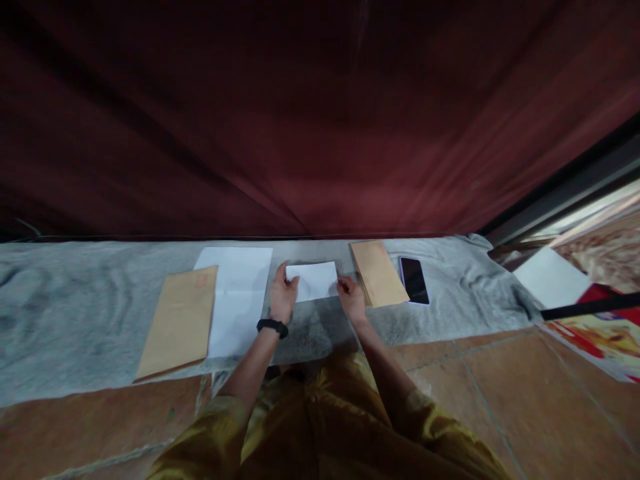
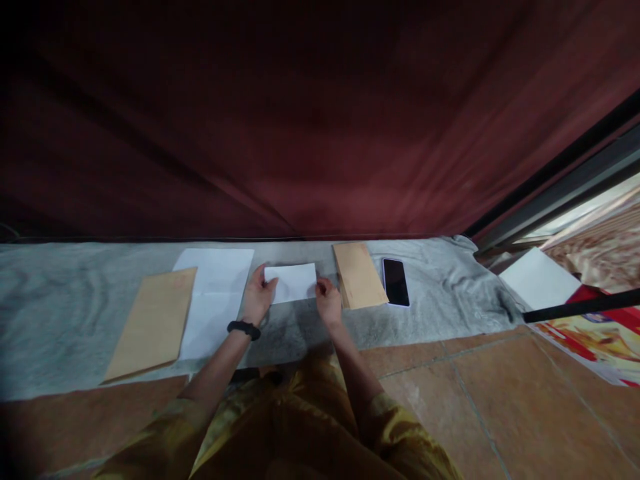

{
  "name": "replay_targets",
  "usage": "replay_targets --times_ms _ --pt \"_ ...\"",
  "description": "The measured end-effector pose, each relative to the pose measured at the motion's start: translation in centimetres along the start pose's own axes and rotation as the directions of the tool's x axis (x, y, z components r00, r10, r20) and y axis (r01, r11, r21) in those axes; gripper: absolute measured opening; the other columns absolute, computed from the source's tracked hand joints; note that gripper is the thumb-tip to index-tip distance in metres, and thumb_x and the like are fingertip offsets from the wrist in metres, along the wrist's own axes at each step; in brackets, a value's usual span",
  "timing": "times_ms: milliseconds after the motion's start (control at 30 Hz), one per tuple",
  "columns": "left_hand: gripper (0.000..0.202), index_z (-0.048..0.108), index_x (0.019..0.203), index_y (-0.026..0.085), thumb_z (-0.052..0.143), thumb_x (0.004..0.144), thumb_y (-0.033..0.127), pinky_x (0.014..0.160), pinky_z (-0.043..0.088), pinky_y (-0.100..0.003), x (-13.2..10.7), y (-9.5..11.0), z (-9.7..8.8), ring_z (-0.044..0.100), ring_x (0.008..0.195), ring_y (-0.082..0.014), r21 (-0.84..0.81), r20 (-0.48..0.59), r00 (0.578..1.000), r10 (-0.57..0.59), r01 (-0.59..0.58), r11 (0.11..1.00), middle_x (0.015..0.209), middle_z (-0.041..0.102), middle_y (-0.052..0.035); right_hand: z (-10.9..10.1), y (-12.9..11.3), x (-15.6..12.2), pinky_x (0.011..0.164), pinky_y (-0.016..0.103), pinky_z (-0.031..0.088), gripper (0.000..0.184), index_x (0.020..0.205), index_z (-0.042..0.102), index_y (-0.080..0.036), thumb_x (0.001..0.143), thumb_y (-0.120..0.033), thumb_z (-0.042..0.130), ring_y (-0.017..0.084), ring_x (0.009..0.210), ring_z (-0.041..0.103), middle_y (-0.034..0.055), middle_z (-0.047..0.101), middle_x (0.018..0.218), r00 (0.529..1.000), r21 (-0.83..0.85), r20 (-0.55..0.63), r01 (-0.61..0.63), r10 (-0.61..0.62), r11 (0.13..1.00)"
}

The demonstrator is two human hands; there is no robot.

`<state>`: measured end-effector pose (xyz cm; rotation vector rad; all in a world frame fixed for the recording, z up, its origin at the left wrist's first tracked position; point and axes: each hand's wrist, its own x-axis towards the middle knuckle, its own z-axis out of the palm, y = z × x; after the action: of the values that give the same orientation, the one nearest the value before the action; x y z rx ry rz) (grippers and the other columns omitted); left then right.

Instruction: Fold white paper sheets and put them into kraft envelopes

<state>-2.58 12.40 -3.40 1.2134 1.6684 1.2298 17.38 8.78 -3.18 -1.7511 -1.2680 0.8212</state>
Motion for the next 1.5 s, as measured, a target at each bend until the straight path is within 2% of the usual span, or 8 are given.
replay_targets --times_ms 200,333,567,667,767,933,1167,1500 --pt "0.06 0.049 0.144 0.016 0.062 0.085 0.023 0.098 0.054 -0.043 -0.9 -0.5 -0.3 0.066 0.105 -0.026 0.323 0.038 0.98 0.196 -0.198 0.925 0.123 0.063 -0.0139 -0.3 -0.2 -0.7 0.08 0.028 0.051 0.027 0.115 0.069 -0.019 0.095 -0.02 0.051 0.021 0.088 0.07 0.0071 0.076 0.095 0.999 -0.26 -0.031 0.02 -0.029 0.965" --pt "0.047 0.054 0.14 0.017 0.052 0.093 0.024 0.114 0.044 -0.043 -3.5 -0.9 -0.8 0.052 0.132 -0.028 0.459 0.076 0.919 0.387 -0.377 0.804 0.141 0.054 -0.0157 -0.3 -0.2 -1.1 0.078 0.027 0.05 0.027 0.116 0.068 -0.018 0.098 -0.02 0.049 0.021 0.087 0.071 0.0071 0.075 0.096 0.998 -0.371 -0.019 0.045 -0.056 0.928" --pt "0.047 0.049 0.145 0.014 0.041 0.102 0.031 0.116 0.042 -0.046 -9.4 -2.0 -2.1 0.045 0.143 -0.0281 0.573 0.408 0.773 0.485 -0.631 0.522 0.151 0.052 -0.0145 -0.8 -0.6 -1.6 0.093 0.037 0.053 0.031 0.122 0.067 -0.016 0.098 -0.017 0.047 0.025 0.103 0.066 0.0137 0.07 0.112 0.944 -0.533 -0.003 0.277 -0.329 0.799" --pt "0.051 0.048 0.146 0.009 0.042 0.102 0.034 0.117 0.04 -0.049 -10.3 -2.2 -2.2 0.044 0.144 -0.03 0.621 0.439 0.77 0.462 -0.632 0.463 0.151 0.051 -0.0174 0.3 -1.5 -1.7 0.102 0.039 0.051 0.032 0.123 0.067 -0.017 0.099 -0.017 0.046 0.024 0.113 0.064 0.0121 0.07 0.118 0.885 -0.437 0.117 0.453 -0.45 0.777" --pt "0.052 0.049 0.145 0.005 0.042 0.101 0.033 0.118 0.039 -0.049 -10.5 -2.3 -2.2 0.045 0.144 -0.0302 0.648 0.447 0.774 0.45 -0.626 0.434 0.15 0.052 -0.0202 2.3 -2.3 -1.8 0.111 0.036 0.048 0.031 0.124 0.069 -0.02 0.101 -0.021 0.047 0.02 0.124 0.061 0.0088 0.069 0.128 0.759 -0.265 0.329 0.645 -0.562 0.716" --pt "0.052 0.051 0.143 0.003 0.043 0.1 0.032 0.117 0.041 -0.049 -11.1 -2.2 -2.3 0.049 0.14 -0.0315 0.684 0.429 0.789 0.439 -0.602 0.413 0.146 0.055 -0.0225 4.9 -2.6 -1.5 0.119 0.039 0.04 0.035 0.128 0.068 -0.016 0.106 -0.027 0.043 0.019 0.133 0.055 0.0091 0.067 0.135 0.608 -0.201 0.517 0.771 -0.603 0.604" --pt "0.053 0.054 0.141 0.002 0.042 0.1 0.034 0.117 0.04 -0.049 -11.4 -1.5 -2.3 0.052 0.138 -0.0317 0.689 0.394 0.808 0.437 -0.575 0.441 0.145 0.056 -0.0227 6.3 -2.5 0.3 0.122 0.041 0.035 0.038 0.135 0.063 -0.015 0.106 -0.028 0.041 0.02 0.138 0.05 0.0081 0.059 0.146 0.554 -0.252 0.575 0.82 -0.603 0.513" --pt "0.051 0.056 0.14 0.005 0.043 0.1 0.033 0.117 0.039 -0.048 -11.4 -1.6 -2.3 0.052 0.137 -0.0311 0.68 0.375 0.818 0.437 -0.563 0.47 0.144 0.057 -0.0211 7.8 -3.1 2.0 0.121 0.04 0.037 0.04 0.136 0.063 -0.015 0.106 -0.028 0.041 0.02 0.137 0.052 0.0093 0.06 0.145 0.587 -0.285 0.554 0.8 -0.591 0.528"
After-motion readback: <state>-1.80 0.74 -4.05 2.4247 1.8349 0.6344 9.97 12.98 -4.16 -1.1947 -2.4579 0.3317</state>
